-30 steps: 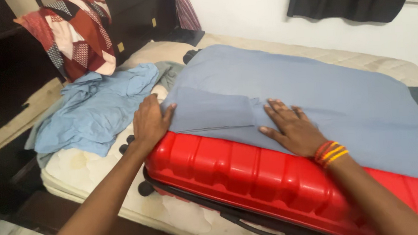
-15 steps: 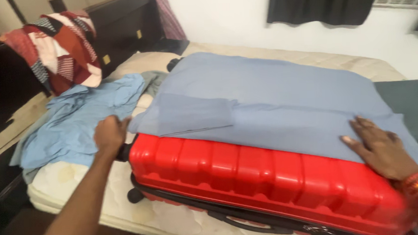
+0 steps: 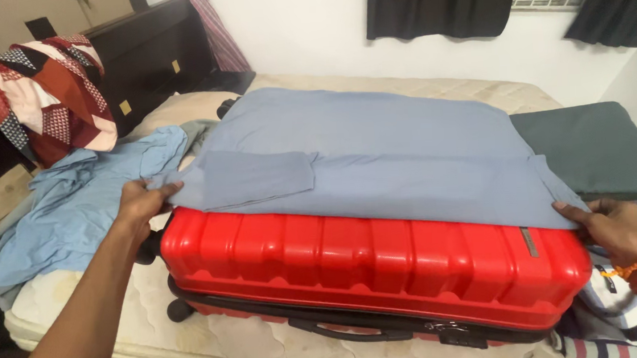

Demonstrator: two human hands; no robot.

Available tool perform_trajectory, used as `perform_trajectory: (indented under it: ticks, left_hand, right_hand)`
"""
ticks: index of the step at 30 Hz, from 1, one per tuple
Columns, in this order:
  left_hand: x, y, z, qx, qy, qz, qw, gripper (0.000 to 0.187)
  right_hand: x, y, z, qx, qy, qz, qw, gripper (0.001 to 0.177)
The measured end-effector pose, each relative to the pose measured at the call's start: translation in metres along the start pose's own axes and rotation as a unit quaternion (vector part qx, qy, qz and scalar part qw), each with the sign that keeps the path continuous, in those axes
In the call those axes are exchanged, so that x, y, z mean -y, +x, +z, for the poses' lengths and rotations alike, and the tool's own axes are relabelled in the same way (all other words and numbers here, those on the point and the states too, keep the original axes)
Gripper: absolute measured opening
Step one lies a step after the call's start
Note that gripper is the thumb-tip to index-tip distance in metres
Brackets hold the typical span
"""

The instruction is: The person folds a light blue shirt and a light blue t-shirt on a red suitcase, smoothing and aligning each garment before folding it into a compact rectangle. The person then picks up a grey hoodie, zips it closed, and places it on the suitcase.

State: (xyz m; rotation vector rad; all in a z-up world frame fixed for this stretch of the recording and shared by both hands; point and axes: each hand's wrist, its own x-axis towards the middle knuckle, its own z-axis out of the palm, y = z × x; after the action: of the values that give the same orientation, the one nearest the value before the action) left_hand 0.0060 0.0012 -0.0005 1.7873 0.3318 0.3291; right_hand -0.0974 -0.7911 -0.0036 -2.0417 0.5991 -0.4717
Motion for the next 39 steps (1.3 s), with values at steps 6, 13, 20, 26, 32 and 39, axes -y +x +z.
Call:
perform_trajectory:
  ticks: [6, 13, 20, 26, 32, 39]
  left_hand:
    - [0.005, 0.011, -0.002, -0.062, -0.138, 0.003, 0.988, 0.053]
    - [0.007, -0.039, -0.038, -0.033, -0.119, -0.023, 0.992, 0.048]
    - [0.017, -0.091, -0.069, 0.013, -0.102, -0.035, 0.994, 0.038]
    - [0.029, -0.102, -0.075, 0.021, -0.044, -0.046, 0.998, 0.031]
    - [0.014, -0.097, -0.081, 0.031, 0.155, -0.074, 0.985, 0.052]
    - [-0.038, -0.063, -0.022, -0.038, 0.298, 0.295, 0.907, 0.061]
  right_hand:
    - [-0.014, 0.012, -0.011, 0.013, 0.111, 0.031, 0.993, 0.031]
    - [-0.056, 0.023, -0.030, 0.052, 0.115, 0.084, 0.989, 0.019]
    - [-0.106, 0.008, -0.047, 0.054, 0.081, 0.066, 0.993, 0.042]
    - [-0.157, 0.023, -0.044, 0.027, 0.019, 0.045, 0.998, 0.054]
    - [-0.123, 0.027, -0.054, 0.056, -0.035, 0.005, 0.998, 0.047]
    - [0.014, -0.029, -0.006, -0.105, -0.083, -0.340, 0.931, 0.044]
